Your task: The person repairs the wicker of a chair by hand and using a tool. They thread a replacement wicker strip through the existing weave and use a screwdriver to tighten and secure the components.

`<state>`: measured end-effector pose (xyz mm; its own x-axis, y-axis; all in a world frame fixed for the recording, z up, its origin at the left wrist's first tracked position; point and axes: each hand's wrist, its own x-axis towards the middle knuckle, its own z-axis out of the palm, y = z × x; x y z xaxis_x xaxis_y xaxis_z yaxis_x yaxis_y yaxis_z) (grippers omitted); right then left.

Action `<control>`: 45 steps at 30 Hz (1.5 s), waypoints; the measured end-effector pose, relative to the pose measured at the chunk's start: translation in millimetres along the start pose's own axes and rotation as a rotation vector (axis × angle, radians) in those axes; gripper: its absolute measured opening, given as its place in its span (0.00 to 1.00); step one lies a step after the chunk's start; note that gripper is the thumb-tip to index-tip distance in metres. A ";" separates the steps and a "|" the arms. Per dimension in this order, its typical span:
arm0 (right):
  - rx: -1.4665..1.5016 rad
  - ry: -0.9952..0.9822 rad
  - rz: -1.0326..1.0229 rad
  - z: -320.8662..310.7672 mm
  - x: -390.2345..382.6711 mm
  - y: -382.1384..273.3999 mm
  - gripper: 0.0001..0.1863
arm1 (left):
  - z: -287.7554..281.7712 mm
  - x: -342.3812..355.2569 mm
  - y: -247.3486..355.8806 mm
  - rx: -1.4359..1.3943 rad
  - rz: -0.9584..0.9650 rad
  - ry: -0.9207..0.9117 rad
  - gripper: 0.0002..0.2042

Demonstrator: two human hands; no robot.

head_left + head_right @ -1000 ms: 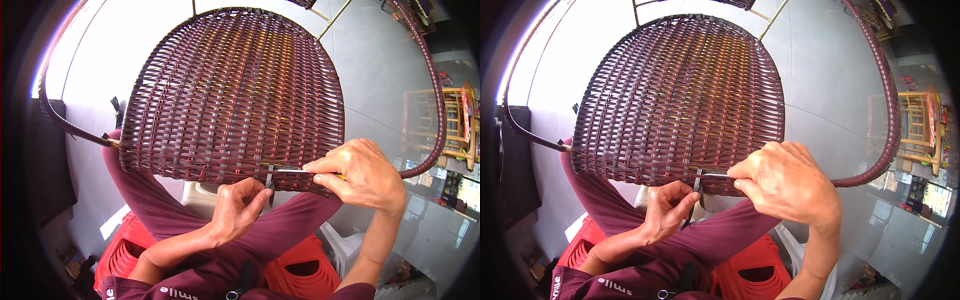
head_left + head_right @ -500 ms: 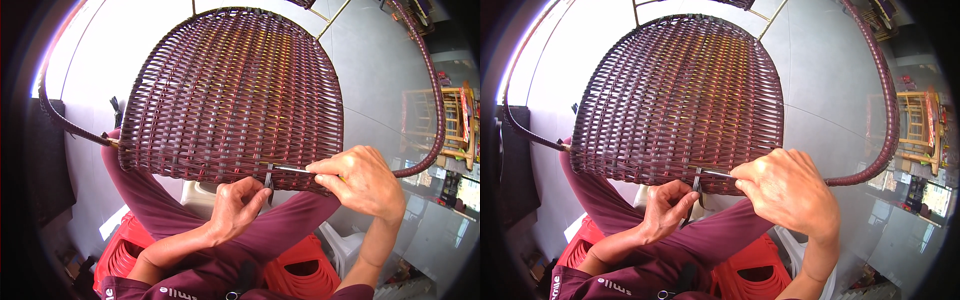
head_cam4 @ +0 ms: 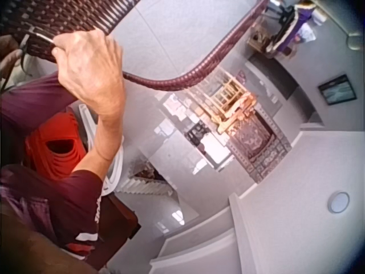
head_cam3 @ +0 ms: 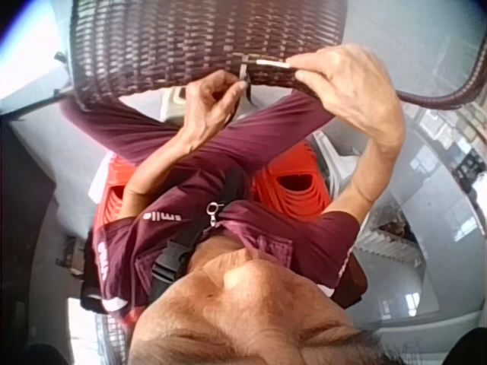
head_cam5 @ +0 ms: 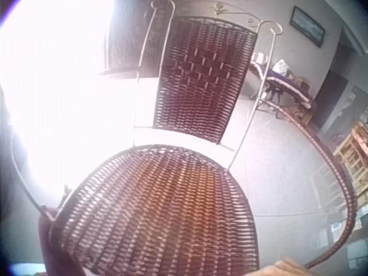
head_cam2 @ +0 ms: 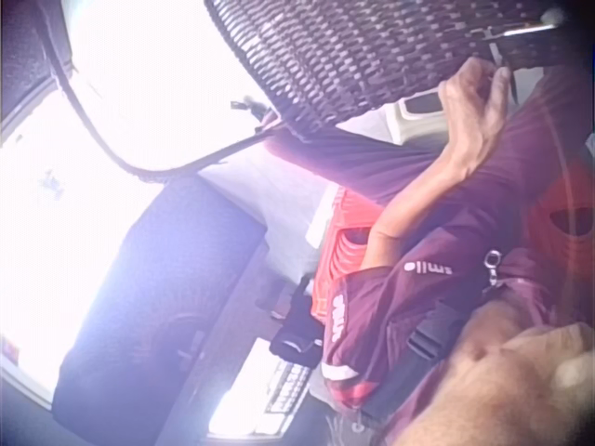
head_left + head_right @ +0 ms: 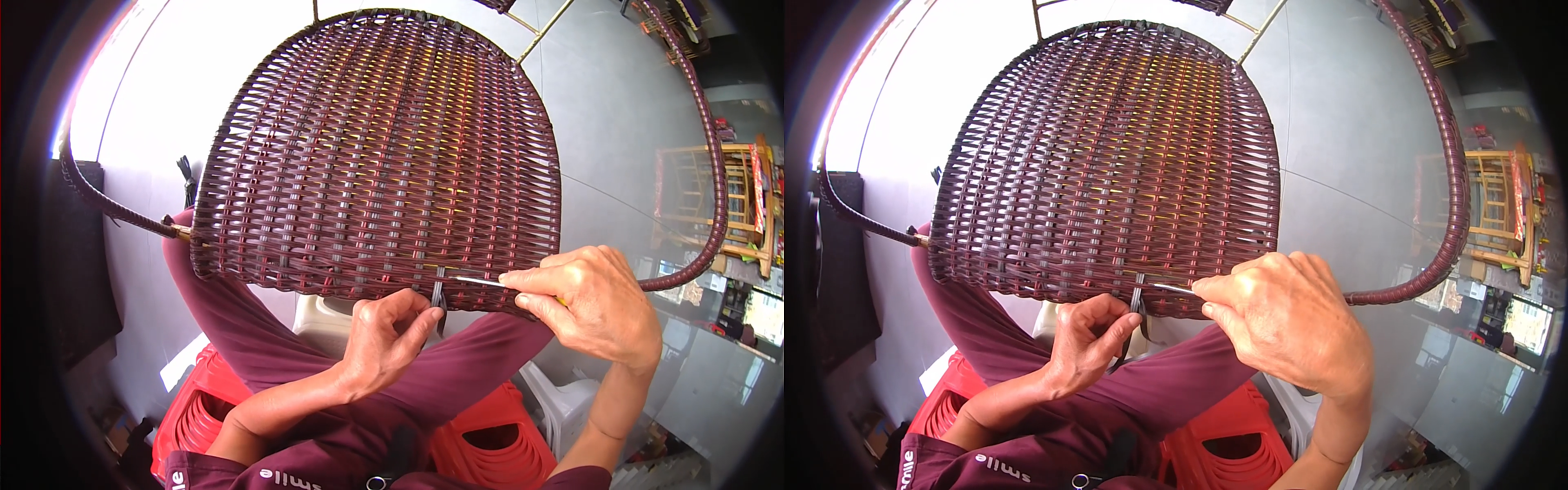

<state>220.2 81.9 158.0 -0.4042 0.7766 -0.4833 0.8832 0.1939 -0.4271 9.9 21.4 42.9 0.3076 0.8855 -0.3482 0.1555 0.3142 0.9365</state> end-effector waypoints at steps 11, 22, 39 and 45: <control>0.127 0.079 -0.002 3.5 0.5 8.6 0.09 | -1.8 -0.6 1.3 0.027 -0.048 -0.008 0.07; 0.161 -0.039 0.058 -0.9 5.9 13.5 0.11 | 0.1 -0.2 -1.4 0.005 0.002 0.000 0.10; 0.262 -0.043 0.078 1.8 7.7 20.6 0.11 | -0.4 -0.4 -0.9 -0.023 -0.047 -0.011 0.07; 0.389 -0.072 0.006 3.3 15.8 33.2 0.12 | -1.4 -0.9 -2.4 -0.025 -0.045 -0.007 0.07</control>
<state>242.3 98.6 133.6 -0.4276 0.7301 -0.5330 0.7348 -0.0627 -0.6753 7.9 20.3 41.1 0.3077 0.8677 -0.3904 0.1457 0.3626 0.9205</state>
